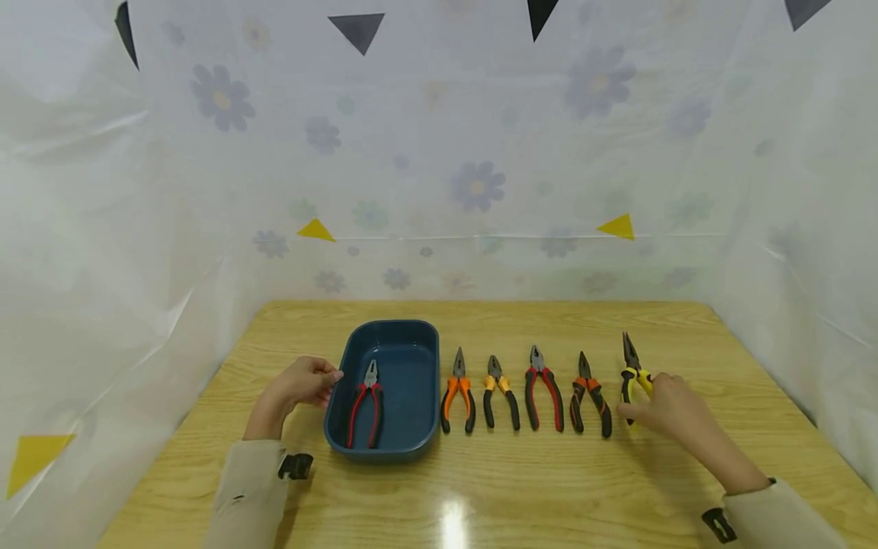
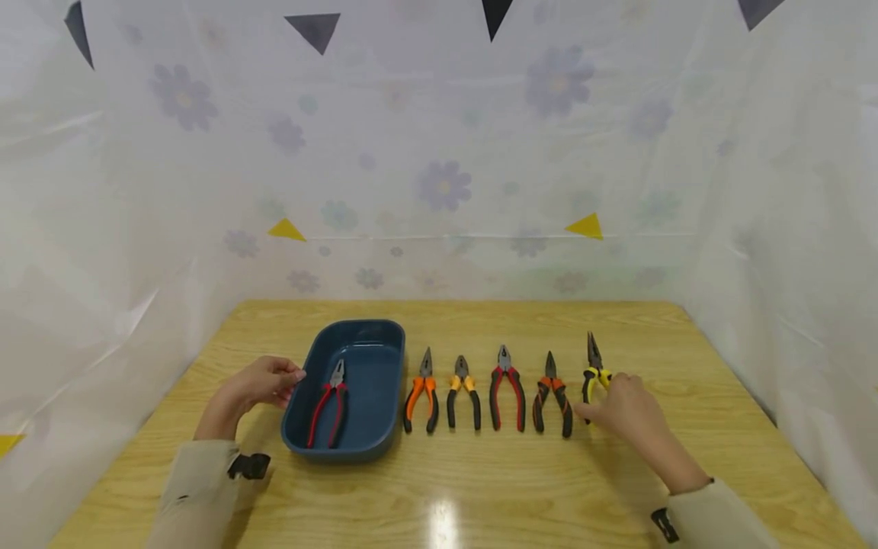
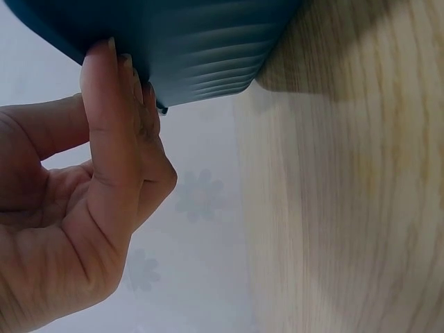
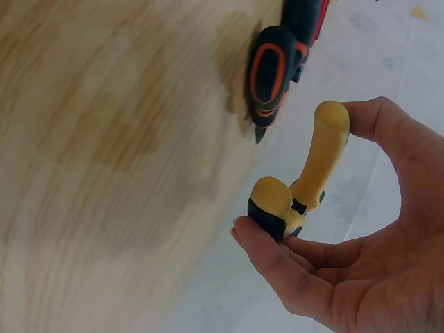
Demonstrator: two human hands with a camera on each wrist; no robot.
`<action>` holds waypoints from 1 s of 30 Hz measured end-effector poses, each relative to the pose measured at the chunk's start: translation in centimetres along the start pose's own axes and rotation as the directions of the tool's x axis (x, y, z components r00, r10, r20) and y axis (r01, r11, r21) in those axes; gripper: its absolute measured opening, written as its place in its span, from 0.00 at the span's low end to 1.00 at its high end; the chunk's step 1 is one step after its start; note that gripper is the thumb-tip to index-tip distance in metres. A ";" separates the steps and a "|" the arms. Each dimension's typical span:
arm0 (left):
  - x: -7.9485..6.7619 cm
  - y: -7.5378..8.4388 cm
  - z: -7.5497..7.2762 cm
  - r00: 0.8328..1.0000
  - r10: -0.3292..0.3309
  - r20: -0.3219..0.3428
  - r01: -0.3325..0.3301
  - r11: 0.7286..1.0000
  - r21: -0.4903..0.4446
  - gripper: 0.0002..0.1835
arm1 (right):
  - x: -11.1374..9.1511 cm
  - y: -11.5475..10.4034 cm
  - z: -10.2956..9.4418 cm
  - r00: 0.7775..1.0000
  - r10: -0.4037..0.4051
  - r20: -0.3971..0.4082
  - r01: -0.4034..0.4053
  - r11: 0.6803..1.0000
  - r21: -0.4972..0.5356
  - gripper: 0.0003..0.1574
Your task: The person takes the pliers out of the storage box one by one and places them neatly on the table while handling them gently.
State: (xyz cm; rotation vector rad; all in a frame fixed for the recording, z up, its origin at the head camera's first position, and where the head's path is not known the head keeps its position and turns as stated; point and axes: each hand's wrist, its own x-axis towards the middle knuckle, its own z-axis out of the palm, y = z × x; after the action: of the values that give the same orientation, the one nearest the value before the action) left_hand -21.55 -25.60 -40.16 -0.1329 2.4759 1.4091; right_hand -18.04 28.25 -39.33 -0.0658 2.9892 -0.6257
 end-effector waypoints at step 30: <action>-0.5 0.4 0.0 1.000 0.003 0.013 -0.003 1.000 0.013 0.11 | 2.4 2.7 1.8 0.999 -0.001 0.044 0.004 0.997 -0.072 0.25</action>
State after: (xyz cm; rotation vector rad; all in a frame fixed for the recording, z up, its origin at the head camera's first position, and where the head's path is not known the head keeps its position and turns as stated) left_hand -21.17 -25.41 -39.64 -0.1174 2.4757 1.3896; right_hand -20.33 29.87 -42.25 -0.0868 2.9687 -0.5103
